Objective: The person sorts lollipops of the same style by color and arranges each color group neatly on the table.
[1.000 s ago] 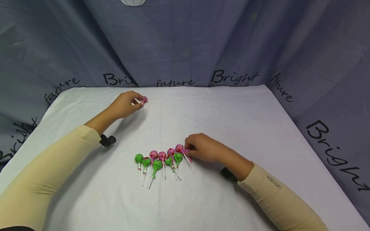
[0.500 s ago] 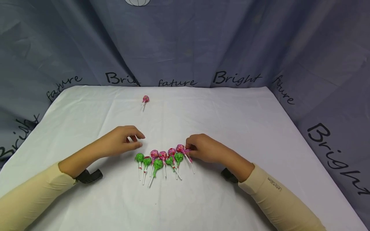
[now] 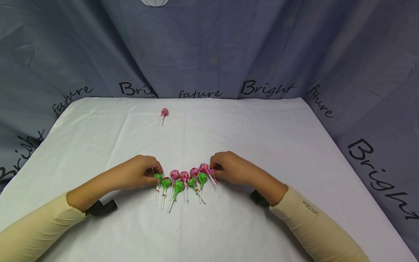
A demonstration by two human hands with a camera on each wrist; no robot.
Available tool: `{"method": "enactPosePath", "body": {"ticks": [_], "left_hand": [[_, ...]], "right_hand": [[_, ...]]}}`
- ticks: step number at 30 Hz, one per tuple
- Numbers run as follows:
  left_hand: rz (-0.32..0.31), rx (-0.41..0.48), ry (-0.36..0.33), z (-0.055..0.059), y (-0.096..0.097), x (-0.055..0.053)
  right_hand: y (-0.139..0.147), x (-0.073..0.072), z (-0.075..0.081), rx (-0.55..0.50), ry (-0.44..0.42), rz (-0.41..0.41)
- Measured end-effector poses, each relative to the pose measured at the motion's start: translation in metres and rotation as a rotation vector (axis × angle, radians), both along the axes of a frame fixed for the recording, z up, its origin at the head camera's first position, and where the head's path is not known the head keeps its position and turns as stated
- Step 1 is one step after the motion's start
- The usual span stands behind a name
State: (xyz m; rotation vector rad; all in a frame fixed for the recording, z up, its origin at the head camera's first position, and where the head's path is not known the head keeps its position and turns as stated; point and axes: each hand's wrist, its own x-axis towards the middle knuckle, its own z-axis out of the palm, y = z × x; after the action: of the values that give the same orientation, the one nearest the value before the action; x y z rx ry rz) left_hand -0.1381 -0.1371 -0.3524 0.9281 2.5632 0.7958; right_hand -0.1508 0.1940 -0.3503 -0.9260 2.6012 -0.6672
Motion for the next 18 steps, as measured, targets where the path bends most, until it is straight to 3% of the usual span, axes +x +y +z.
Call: {"method": "enactPosePath", "body": {"ticks": [9, 18], "left_hand": [[-0.060, 0.011, 0.123, -0.004, 0.000, 0.001], [-0.058, 0.018, 0.098, -0.002, 0.000, 0.003]], "right_hand": [[-0.002, -0.003, 0.002, 0.005, 0.024, 0.032], [0.005, -0.018, 0.009, 0.064, 0.006, -0.017]]}}
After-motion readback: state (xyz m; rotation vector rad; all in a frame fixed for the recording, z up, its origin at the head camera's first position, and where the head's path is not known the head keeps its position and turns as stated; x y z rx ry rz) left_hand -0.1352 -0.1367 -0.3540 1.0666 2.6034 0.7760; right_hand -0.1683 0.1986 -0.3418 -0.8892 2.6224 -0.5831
